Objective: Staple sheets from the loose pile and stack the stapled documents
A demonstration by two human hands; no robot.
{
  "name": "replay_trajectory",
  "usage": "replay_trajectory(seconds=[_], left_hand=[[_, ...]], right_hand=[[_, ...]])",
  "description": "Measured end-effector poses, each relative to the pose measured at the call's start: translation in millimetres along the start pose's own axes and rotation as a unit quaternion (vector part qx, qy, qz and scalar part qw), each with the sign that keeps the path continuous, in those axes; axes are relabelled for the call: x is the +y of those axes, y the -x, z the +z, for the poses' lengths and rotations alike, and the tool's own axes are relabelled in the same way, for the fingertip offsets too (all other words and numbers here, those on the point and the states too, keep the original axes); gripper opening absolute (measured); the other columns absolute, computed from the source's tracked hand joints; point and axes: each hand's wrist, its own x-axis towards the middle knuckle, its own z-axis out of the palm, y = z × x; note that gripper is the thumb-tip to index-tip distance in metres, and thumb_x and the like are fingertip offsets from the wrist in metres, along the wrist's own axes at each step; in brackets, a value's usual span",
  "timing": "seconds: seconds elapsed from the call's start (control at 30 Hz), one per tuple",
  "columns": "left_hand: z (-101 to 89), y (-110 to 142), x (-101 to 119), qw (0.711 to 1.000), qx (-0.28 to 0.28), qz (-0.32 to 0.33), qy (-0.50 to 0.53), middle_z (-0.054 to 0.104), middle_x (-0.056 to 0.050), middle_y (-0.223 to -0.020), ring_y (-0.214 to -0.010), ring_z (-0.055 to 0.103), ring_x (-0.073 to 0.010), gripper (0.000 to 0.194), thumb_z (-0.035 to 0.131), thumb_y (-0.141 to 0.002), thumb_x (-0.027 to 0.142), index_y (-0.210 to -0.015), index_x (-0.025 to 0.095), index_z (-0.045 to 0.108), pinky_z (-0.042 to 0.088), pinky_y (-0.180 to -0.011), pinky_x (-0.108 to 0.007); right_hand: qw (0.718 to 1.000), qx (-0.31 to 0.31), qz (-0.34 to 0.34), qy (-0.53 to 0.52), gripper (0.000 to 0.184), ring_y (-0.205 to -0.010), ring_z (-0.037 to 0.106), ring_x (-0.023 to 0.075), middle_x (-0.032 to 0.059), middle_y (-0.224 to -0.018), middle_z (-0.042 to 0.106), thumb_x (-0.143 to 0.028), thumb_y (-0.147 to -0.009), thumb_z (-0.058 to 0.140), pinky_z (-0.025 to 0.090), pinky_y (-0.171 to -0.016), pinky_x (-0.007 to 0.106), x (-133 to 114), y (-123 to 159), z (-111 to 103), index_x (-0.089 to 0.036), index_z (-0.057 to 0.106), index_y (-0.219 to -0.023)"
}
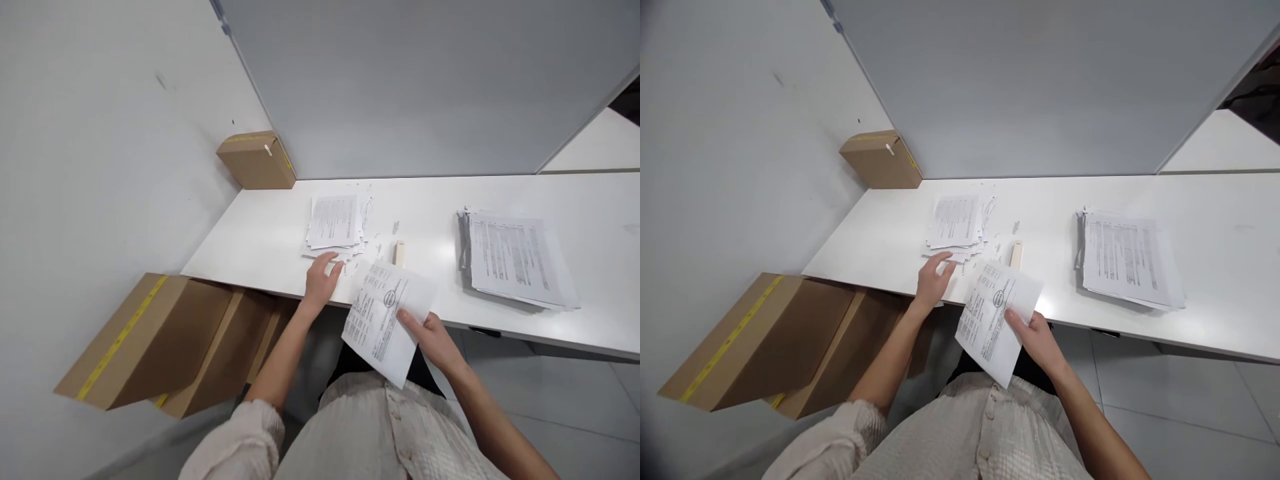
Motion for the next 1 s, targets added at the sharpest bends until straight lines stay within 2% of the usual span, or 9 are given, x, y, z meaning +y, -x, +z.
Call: replay_trajectory(seconds=[0.07, 0.17, 0.43, 0.53, 0.63, 0.7, 0.83, 0.9, 1.0], left_hand=[[13.6, -33.5, -12.3, 0.990, -0.023, 0.078, -0.117, 0.058, -0.014, -0.122, -0.120, 0.048, -0.0271, 0.036, 0.064, -0.077, 0.035, -0.108, 0.017, 0.062, 0.035, -0.105, -0.044], [31.2, -66.2, -21.5, 0.969, -0.063, 0.111, -0.209, 0.055, -0.016, -0.124, -0.121, 0.046, -0.0315, 0.043, 0.067, -0.074, 0.032, -0.113, 0.016, 0.060, 0.035, -0.103, -0.046], [27.3, -85.2, -28.4, 0.984, -0.102, 0.061, -0.131, 0.067, -0.010, -0.102, -0.103, 0.056, -0.0269, 0.018, 0.056, -0.079, 0.029, -0.088, 0.020, 0.068, 0.040, -0.095, -0.044], [21.5, -79.0, -20.0, 0.995, -0.073, 0.045, -0.057, 0.068, -0.009, -0.098, -0.099, 0.058, -0.0227, 0.018, 0.051, -0.080, 0.027, -0.081, 0.019, 0.066, 0.042, -0.091, -0.039], [10.5, -60.8, -0.7, 0.994, 0.003, -0.014, 0.106, 0.066, -0.008, -0.105, -0.090, 0.059, -0.0182, 0.017, 0.050, -0.081, 0.032, -0.078, 0.019, 0.061, 0.046, -0.078, -0.031], [-0.8, -44.3, 15.5, 0.965, 0.045, -0.057, 0.254, 0.067, -0.006, -0.096, -0.078, 0.058, -0.0147, 0.016, 0.052, -0.080, 0.033, -0.072, 0.019, 0.055, 0.046, -0.071, -0.027], [-27.5, -12.8, 45.9, 0.871, 0.082, -0.102, 0.473, 0.056, 0.003, -0.063, -0.063, 0.055, -0.0112, 0.020, 0.055, -0.078, 0.031, -0.064, 0.020, 0.045, 0.046, -0.063, -0.023], [-38.5, -1.1, 58.0, 0.847, 0.077, -0.114, 0.513, 0.058, 0.002, -0.065, -0.071, 0.059, -0.0135, 0.020, 0.053, -0.079, 0.034, -0.066, 0.020, 0.050, 0.048, -0.068, -0.025], [-46.9, 11.6, 72.0, 0.845, 0.028, -0.153, 0.512, 0.067, -0.006, -0.088, -0.096, 0.062, -0.0224, 0.029, 0.045, -0.082, 0.042, -0.085, 0.019, 0.063, 0.050, -0.081, -0.033]], right_hand=[[0.999, 0.008, -0.012, 0.041, 0.047, -0.101, 0.063, 0.0299, 0.0093, -0.106, 0.070, -0.052, -0.078, 0.059, 0.050, -0.087, 0.044, 0.8, 6.3, -3.9, -0.018, 0.067, -0.109], [0.995, 0.041, -0.050, 0.073, 0.044, -0.109, 0.059, 0.0298, 0.0086, -0.109, 0.069, -0.052, -0.080, 0.058, 0.044, -0.097, 0.047, 4.4, 12.6, -7.9, -0.019, 0.069, -0.108], [0.991, 0.042, -0.078, 0.101, 0.037, -0.094, 0.066, 0.0298, 0.0084, -0.093, 0.073, -0.048, -0.083, 0.054, 0.052, -0.083, 0.048, 16.6, 17.6, -19.2, -0.019, 0.072, -0.098], [0.978, 0.044, -0.130, 0.158, 0.030, -0.089, 0.066, 0.0275, 0.0060, -0.090, 0.073, -0.042, -0.084, 0.054, 0.055, -0.077, 0.042, 12.6, 17.4, -18.5, -0.021, 0.071, -0.097], [0.966, 0.014, -0.176, 0.187, 0.021, -0.086, 0.066, 0.0245, 0.0025, -0.088, 0.072, -0.036, -0.084, 0.056, 0.055, -0.076, 0.039, 1.9, 21.1, -21.5, -0.024, 0.071, -0.094], [0.973, -0.028, -0.177, 0.147, 0.019, -0.088, 0.066, 0.0229, 0.0016, -0.088, 0.072, -0.034, -0.083, 0.058, 0.054, -0.079, 0.038, -6.3, 24.8, -26.7, -0.025, 0.071, -0.093], [0.983, -0.089, -0.160, -0.011, 0.025, -0.086, 0.067, 0.0220, 0.0036, -0.093, 0.072, -0.041, -0.079, 0.063, 0.053, -0.081, 0.040, -16.6, 26.1, -34.2, -0.026, 0.071, -0.097], [0.983, -0.113, -0.125, -0.067, 0.034, -0.088, 0.067, 0.0235, 0.0077, -0.104, 0.070, -0.044, -0.077, 0.064, 0.053, -0.082, 0.041, -16.7, 22.6, -30.7, -0.024, 0.068, -0.104], [0.980, -0.142, -0.050, -0.133, 0.043, -0.095, 0.065, 0.0250, 0.0119, -0.119, 0.063, -0.046, -0.078, 0.062, 0.052, -0.083, 0.041, -7.1, 17.6, -15.6, -0.021, 0.064, -0.112]])
